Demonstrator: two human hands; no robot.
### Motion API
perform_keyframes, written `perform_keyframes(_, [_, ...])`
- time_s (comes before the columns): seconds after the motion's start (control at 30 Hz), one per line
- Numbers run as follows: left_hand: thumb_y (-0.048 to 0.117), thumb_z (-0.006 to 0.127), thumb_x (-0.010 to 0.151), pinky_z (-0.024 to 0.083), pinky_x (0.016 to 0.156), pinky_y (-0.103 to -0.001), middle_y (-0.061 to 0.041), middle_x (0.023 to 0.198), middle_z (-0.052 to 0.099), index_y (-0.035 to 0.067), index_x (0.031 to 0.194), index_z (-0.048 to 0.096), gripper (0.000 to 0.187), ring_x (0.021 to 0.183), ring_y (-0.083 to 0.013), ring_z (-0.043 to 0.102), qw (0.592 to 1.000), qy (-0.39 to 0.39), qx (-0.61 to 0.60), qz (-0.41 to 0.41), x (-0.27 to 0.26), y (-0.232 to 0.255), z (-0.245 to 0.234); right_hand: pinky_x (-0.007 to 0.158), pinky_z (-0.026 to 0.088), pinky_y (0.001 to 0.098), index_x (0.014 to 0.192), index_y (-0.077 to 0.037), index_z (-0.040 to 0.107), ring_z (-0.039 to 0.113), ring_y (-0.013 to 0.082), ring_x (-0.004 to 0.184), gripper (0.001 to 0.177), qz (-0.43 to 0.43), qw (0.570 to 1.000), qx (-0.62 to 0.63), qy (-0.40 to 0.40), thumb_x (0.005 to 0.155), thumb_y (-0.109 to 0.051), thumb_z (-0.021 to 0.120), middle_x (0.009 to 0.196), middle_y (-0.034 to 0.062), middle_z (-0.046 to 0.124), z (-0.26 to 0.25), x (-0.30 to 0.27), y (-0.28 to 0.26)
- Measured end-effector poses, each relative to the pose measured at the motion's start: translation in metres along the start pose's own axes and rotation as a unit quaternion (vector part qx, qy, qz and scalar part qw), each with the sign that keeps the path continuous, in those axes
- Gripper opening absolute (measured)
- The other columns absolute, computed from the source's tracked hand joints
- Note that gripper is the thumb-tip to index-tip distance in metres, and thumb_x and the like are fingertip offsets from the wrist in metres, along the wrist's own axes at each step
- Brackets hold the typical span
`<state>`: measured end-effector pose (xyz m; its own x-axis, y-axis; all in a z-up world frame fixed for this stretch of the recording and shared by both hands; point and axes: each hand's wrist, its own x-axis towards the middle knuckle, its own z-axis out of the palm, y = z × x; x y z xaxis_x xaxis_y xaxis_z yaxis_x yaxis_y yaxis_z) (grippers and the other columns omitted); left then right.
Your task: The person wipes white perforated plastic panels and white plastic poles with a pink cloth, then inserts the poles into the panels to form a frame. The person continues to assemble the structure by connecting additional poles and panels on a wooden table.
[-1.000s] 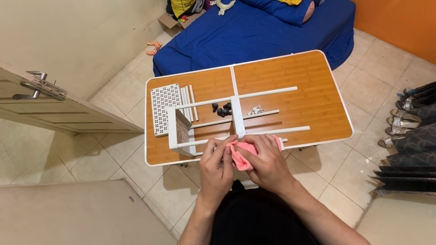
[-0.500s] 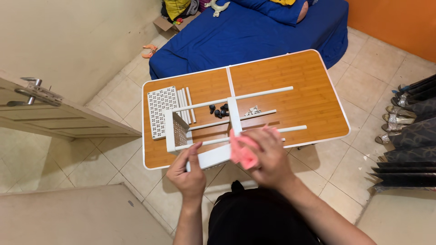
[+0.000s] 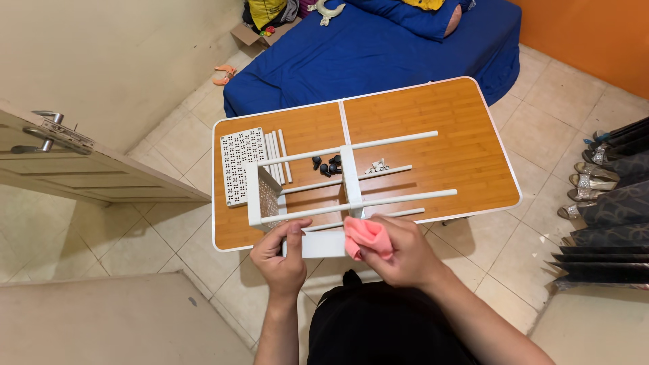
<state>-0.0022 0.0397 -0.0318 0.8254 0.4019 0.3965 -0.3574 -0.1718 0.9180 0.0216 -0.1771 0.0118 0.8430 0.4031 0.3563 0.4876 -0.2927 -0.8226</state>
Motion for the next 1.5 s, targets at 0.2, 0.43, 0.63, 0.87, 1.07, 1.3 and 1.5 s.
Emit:
perform_keyframes(0.2, [0.016, 0.058, 0.112, 0.051, 0.089, -0.028, -0.009, 0.102, 0.069, -0.003, 0.107, 0.072, 0.024, 0.096, -0.0149, 0.064, 0.999, -0.028, -0.017, -0.029, 0.007, -0.009, 0.008, 0.067, 0.06, 0.0288, 0.107, -0.002, 0.073, 0.079, 0.0172, 0.074, 0.031, 0.078, 0.995, 0.024, 0.059, 0.077, -0.004, 0.082, 0.086, 0.0074, 0.08, 0.002, -0.007, -0.02])
perform_keyframes(0.43, [0.056, 0.059, 0.098, 0.033, 0.124, -0.042, -0.018, 0.151, 0.054, -0.003, 0.144, 0.052, 0.075, 0.145, -0.0262, 0.049, 0.985, -0.148, -0.059, -0.071, 0.005, 0.039, 0.005, 0.065, 0.058, 0.0274, 0.105, 0.001, 0.069, 0.074, 0.0146, 0.069, 0.022, -0.081, 0.98, -0.08, 0.161, 0.085, -0.002, 0.076, 0.083, 0.0056, 0.074, -0.017, -0.02, -0.056])
perform_keyframes(0.63, [0.062, 0.067, 0.092, 0.028, 0.129, -0.044, -0.019, 0.172, 0.027, -0.001, 0.165, 0.016, 0.109, 0.155, -0.0274, 0.036, 0.97, -0.121, -0.203, -0.058, -0.002, 0.076, 0.005, 0.07, 0.058, 0.031, 0.106, -0.004, 0.063, 0.074, 0.0155, 0.078, 0.031, -0.247, 0.952, -0.12, 0.138, 0.085, -0.015, 0.082, 0.091, 0.0008, 0.074, -0.028, -0.029, -0.065])
perform_keyframes(0.87, [0.021, 0.061, 0.095, 0.034, 0.121, -0.045, -0.019, 0.165, 0.029, 0.007, 0.167, 0.007, 0.091, 0.147, -0.0287, 0.038, 0.913, -0.071, -0.374, -0.149, -0.005, 0.049, 0.029, 0.071, 0.058, 0.0336, 0.112, -0.008, 0.067, 0.076, 0.0226, 0.082, 0.032, -0.215, 0.969, -0.094, 0.08, 0.086, -0.018, 0.082, 0.095, 0.0051, 0.075, -0.003, -0.008, -0.044])
perform_keyframes(1.07, [0.006, 0.049, 0.092, 0.037, 0.121, -0.042, -0.02, 0.164, 0.033, 0.003, 0.166, 0.017, 0.081, 0.145, -0.0287, 0.043, 0.955, -0.028, -0.287, -0.077, -0.003, 0.002, 0.039, 0.081, 0.056, 0.0409, 0.119, 0.004, 0.065, 0.067, 0.034, 0.1, 0.038, -0.023, 0.995, -0.093, 0.03, 0.081, -0.002, 0.066, 0.116, 0.0195, 0.063, -0.001, 0.005, -0.019])
perform_keyframes(1.3, [0.026, 0.044, 0.101, 0.043, 0.117, -0.041, -0.027, 0.152, 0.047, 0.001, 0.162, 0.019, 0.071, 0.136, -0.0303, 0.054, 0.94, -0.062, -0.318, -0.111, -0.016, -0.018, 0.051, 0.099, 0.049, 0.0473, 0.107, -0.01, 0.071, 0.061, 0.0332, 0.113, 0.032, -0.175, 0.943, -0.25, 0.134, 0.076, -0.005, 0.073, 0.112, 0.0074, 0.066, 0.03, 0.021, 0.002])
perform_keyframes(1.5, [0.043, 0.035, 0.11, 0.048, 0.108, -0.037, -0.022, 0.154, 0.046, -0.002, 0.156, 0.037, 0.065, 0.127, -0.0254, 0.056, 0.969, -0.031, -0.208, -0.129, -0.018, -0.022, 0.052, 0.092, 0.054, 0.0427, 0.11, -0.006, 0.071, 0.067, 0.0312, 0.112, 0.035, -0.181, 0.964, -0.195, 0.028, 0.076, -0.006, 0.075, 0.119, 0.0118, 0.068, 0.04, 0.012, 0.001])
